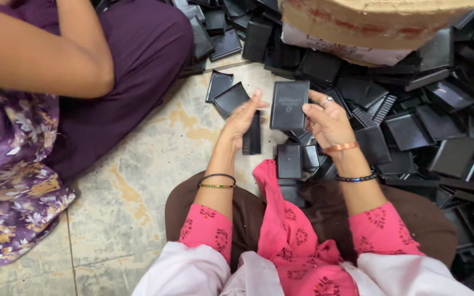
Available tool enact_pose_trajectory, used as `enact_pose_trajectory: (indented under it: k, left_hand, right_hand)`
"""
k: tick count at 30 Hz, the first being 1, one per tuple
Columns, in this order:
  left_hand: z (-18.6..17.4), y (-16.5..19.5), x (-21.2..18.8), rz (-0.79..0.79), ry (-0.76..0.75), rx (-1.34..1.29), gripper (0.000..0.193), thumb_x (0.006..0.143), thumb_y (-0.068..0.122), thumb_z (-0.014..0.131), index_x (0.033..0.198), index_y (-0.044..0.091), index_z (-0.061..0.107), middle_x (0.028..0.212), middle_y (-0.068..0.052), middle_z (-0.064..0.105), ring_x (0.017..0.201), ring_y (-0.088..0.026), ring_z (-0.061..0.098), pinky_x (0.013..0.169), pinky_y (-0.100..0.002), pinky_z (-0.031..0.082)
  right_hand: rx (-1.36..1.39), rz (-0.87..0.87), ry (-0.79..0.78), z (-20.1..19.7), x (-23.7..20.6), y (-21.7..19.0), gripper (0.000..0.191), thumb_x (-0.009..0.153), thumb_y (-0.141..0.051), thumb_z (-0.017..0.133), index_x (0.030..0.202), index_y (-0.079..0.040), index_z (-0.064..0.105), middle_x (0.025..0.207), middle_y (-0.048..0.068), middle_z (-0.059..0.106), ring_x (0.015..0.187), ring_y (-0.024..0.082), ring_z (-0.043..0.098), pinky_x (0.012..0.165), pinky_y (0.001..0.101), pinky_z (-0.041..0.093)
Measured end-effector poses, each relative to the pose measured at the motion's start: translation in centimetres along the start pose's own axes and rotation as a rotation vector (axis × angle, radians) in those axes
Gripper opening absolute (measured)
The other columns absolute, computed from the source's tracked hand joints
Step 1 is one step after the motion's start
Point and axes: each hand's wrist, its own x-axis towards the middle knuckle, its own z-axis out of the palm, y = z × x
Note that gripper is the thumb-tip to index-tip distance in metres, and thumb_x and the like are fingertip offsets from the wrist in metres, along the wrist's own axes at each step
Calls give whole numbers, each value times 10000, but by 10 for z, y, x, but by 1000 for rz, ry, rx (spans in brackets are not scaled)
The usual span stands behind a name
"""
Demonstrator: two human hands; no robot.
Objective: The person sits on the floor among a large pile of black plastic boxes, picks up boxes one at a time, turns them over in their hands, and places them into a cardboard basket in front of them. They occasionally reach into the pile to gather more boxes while sorting.
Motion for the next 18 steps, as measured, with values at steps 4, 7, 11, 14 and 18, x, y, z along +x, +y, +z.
enact_pose_trajectory:
  k: [4,7,11,14,18]
  left_hand:
    - [15,-19,-6,108,-267,-159,284,989,313,768,943,75,621,891,-1,613,790,-125,566,705,-336,469]
    - [13,-26,-5,271,-170,-111,349,982,323,798,1029,8,656,933,-22,638,827,-139,572,715,-349,476]
    - [9,-17,-3,271,15,-133,610,962,565,610,1205,16,711,1071,-6,712,966,-106,632,843,-276,522]
    - [8,-4,-5,154,14,-439,843,920,748,349,1220,38,690,1059,-100,708,942,-177,680,855,-308,581]
    - [14,-2,-8,189,15,-291,943,922,774,325,1331,-9,653,1151,-117,692,973,-176,668,891,-321,566]
  right_hand:
    - [-245,-124,10,26,-20,0,437,958,-109,696,1338,-82,482,1180,136,671,1031,185,685,894,338,578]
    - [-904,-480,126,53,-23,19,585,860,-209,835,1308,-4,520,1192,189,656,1078,256,655,922,360,536]
    - [-1001,-400,242,66,-26,27,564,824,-196,871,1284,-14,600,1184,124,702,1090,185,688,965,317,527]
    - [-598,-308,99,64,-33,31,523,899,-192,798,1335,-6,576,1213,88,698,1111,136,662,974,279,529]
    - [-570,-354,40,70,-39,48,537,898,-151,824,1351,20,591,1244,101,682,1168,148,630,1024,287,497]
